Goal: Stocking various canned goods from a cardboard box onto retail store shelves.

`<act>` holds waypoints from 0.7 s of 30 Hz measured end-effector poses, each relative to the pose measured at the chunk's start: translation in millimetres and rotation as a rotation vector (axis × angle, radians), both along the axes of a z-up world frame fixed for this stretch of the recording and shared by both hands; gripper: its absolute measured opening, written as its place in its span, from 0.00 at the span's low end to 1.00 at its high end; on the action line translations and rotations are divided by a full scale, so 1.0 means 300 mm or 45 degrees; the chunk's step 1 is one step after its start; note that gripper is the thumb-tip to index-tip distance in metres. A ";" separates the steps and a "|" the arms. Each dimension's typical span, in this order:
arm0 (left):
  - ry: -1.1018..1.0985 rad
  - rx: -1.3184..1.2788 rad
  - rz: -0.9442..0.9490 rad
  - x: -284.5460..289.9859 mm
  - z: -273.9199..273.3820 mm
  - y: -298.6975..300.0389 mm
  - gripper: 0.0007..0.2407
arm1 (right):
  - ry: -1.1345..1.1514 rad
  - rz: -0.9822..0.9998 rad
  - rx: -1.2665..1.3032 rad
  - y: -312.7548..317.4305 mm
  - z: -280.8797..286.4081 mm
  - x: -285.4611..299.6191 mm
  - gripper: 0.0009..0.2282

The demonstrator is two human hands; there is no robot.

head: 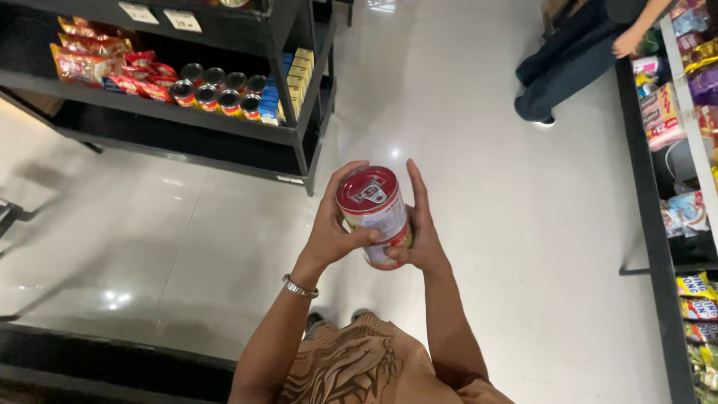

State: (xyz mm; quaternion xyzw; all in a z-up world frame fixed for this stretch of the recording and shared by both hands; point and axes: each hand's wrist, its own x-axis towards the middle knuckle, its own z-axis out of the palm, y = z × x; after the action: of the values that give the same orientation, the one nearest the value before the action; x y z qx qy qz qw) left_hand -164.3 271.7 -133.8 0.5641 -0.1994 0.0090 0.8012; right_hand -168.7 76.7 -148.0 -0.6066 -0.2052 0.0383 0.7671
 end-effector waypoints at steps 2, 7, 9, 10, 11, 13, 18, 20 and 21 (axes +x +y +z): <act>-0.010 0.033 -0.056 0.008 0.017 0.050 0.47 | 0.042 0.005 0.016 0.048 0.016 0.006 0.65; 0.014 0.125 -0.219 0.042 0.033 0.159 0.51 | 0.085 -0.027 0.049 0.132 -0.004 0.015 0.66; -0.035 0.227 -0.260 0.068 0.031 0.179 0.53 | 0.043 -0.064 0.038 0.145 -0.014 0.020 0.65; -0.029 0.224 -0.284 0.084 0.027 0.177 0.53 | 0.050 -0.088 0.037 0.145 -0.009 0.021 0.65; -0.030 0.244 -0.321 0.101 0.024 0.171 0.52 | 0.082 -0.108 0.042 0.142 -0.004 0.022 0.65; -0.034 0.263 -0.394 0.139 0.023 0.153 0.52 | 0.113 -0.165 0.049 0.134 -0.002 0.028 0.65; -0.066 0.217 -0.673 0.326 0.018 0.037 0.52 | 0.098 -0.252 0.371 0.076 -0.024 0.116 0.64; -0.114 0.199 -0.795 0.408 0.016 -0.024 0.52 | 0.105 -0.230 0.513 0.034 -0.061 0.164 0.64; -0.150 0.184 -0.871 0.445 0.015 -0.055 0.52 | 0.120 -0.160 0.657 0.013 -0.080 0.185 0.64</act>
State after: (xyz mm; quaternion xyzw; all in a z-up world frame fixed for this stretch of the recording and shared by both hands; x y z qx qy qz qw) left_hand -30.7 255.1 -129.3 0.5183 -0.4230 -0.2414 0.7030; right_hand -113.1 80.4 -172.0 -0.4000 -0.1341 -0.0348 0.9060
